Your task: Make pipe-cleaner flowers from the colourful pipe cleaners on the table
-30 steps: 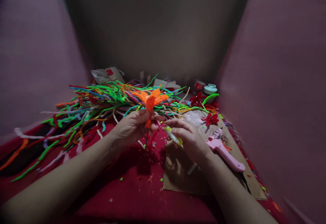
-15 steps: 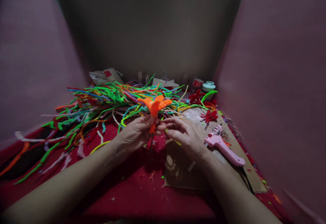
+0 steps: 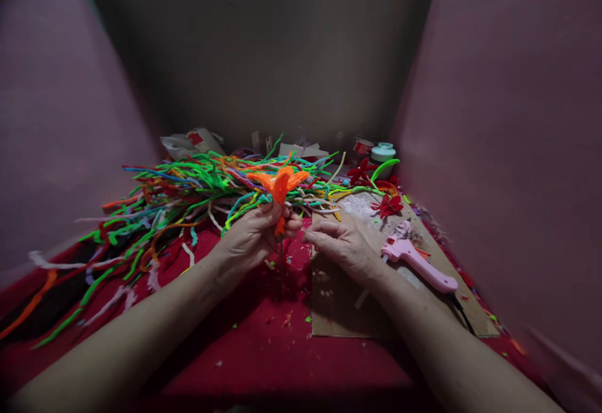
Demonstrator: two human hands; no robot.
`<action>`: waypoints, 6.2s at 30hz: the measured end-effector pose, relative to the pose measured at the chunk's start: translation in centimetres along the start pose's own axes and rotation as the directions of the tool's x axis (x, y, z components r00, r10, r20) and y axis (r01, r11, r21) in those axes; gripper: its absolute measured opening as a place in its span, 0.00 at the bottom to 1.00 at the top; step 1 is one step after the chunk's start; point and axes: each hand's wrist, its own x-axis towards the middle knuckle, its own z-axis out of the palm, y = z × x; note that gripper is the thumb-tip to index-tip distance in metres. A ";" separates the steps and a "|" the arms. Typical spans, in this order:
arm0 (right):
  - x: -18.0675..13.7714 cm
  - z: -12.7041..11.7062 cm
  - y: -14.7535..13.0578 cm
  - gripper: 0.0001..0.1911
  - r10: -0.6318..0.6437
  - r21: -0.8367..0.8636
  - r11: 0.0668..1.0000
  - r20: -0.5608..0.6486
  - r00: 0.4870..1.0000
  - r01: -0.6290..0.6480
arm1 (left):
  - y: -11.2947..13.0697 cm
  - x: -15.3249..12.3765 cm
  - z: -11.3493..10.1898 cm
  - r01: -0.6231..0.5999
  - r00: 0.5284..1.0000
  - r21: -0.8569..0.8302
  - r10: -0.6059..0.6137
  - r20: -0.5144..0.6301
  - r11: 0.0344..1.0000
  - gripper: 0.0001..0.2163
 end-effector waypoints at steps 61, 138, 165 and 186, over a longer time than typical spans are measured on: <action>-0.9 1.8 -0.4 0.08 0.083 0.325 0.946 -0.186 0.979 -0.019 | -1.9 -0.5 0.0 0.156 0.971 0.261 -0.197 0.137 0.953 0.12; -0.3 4.6 -0.3 0.10 0.136 0.617 0.770 -0.409 0.902 0.163 | -3.7 -1.6 0.5 -0.449 0.794 0.893 0.471 0.383 0.030 0.08; -0.4 3.0 -0.6 0.10 -0.040 0.655 0.744 -0.153 0.987 0.132 | -0.6 -2.8 1.7 -0.086 0.978 0.411 -0.002 0.208 0.907 0.05; -0.9 3.5 -1.9 0.02 -0.022 0.614 0.767 -0.266 0.964 0.187 | -1.4 -2.6 1.7 -0.112 0.994 0.469 0.094 0.062 0.876 0.09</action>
